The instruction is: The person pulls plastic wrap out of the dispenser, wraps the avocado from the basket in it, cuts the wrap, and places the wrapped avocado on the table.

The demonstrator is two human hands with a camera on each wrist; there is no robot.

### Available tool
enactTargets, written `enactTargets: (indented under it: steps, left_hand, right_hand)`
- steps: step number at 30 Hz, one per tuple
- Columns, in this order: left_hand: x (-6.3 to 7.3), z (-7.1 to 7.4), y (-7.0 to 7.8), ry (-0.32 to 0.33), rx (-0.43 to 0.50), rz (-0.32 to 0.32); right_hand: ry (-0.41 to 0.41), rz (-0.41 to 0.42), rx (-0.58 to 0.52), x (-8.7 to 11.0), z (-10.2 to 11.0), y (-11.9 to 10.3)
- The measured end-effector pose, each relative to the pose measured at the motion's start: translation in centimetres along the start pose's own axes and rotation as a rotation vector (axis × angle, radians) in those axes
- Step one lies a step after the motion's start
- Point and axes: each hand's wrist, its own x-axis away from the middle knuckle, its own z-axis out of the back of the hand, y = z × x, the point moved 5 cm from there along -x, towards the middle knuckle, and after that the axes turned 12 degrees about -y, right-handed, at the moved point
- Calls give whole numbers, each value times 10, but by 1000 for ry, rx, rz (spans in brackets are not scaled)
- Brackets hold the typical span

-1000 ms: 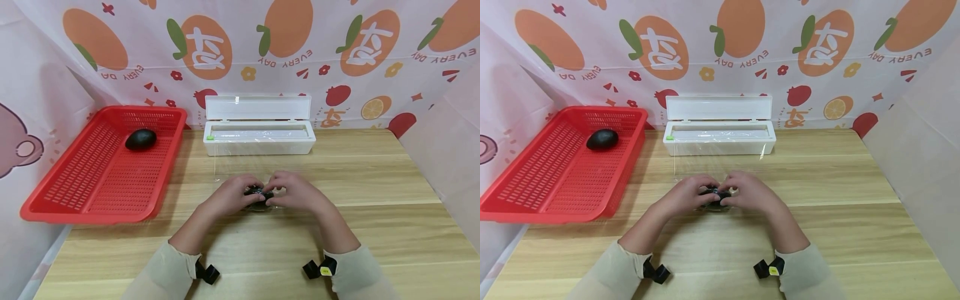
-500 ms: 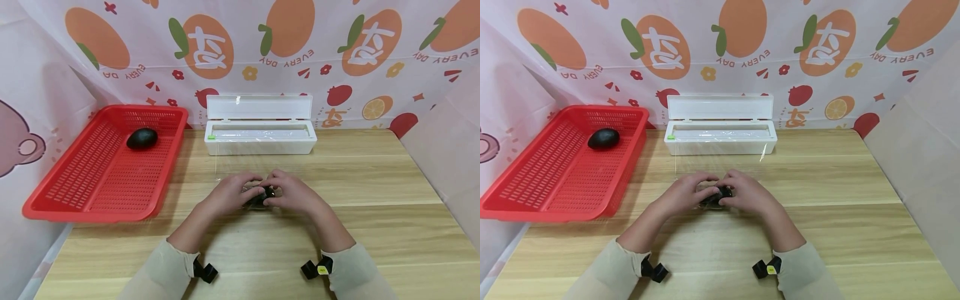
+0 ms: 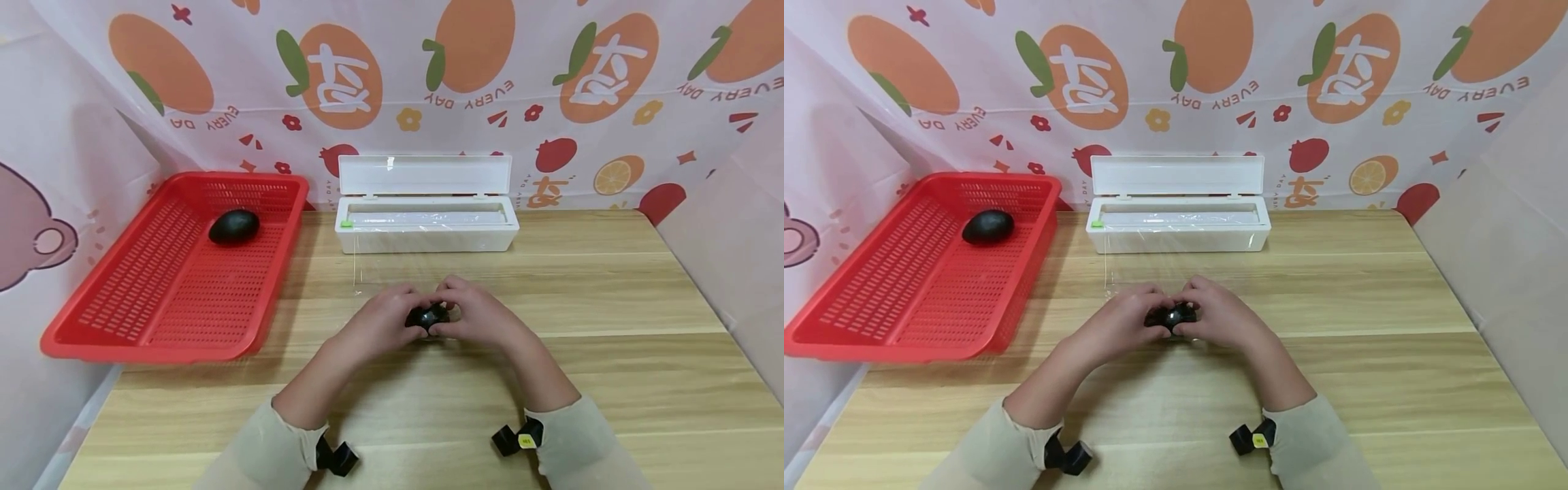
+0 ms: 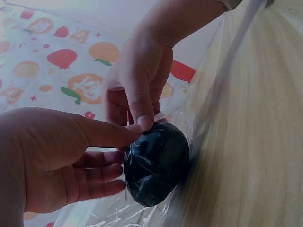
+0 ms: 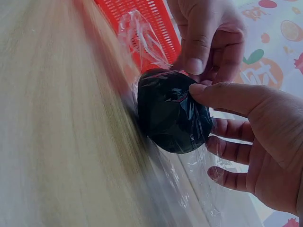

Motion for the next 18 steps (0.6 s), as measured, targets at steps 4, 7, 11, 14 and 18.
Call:
enactTargets:
  steps: [4, 7, 11, 14, 18]
  left_hand:
    - [-1, -2, -4, 10, 20, 24]
    - [-2, -3, -8, 16, 48, 32]
    - [-3, -5, -13, 6, 78, 52]
    - [-3, -6, -17, -4, 98, 60]
    - [-3, -7, -20, -11, 123, 58]
  right_hand:
    - [-6, -4, -26, 0, 0, 2]
    - [-7, -11, -47, 0, 0, 5]
    - [3, -18, -53, 0, 1, 9]
    - [9, -10, -61, 0, 2, 10]
    - [11, -19, -103, 0, 2, 12]
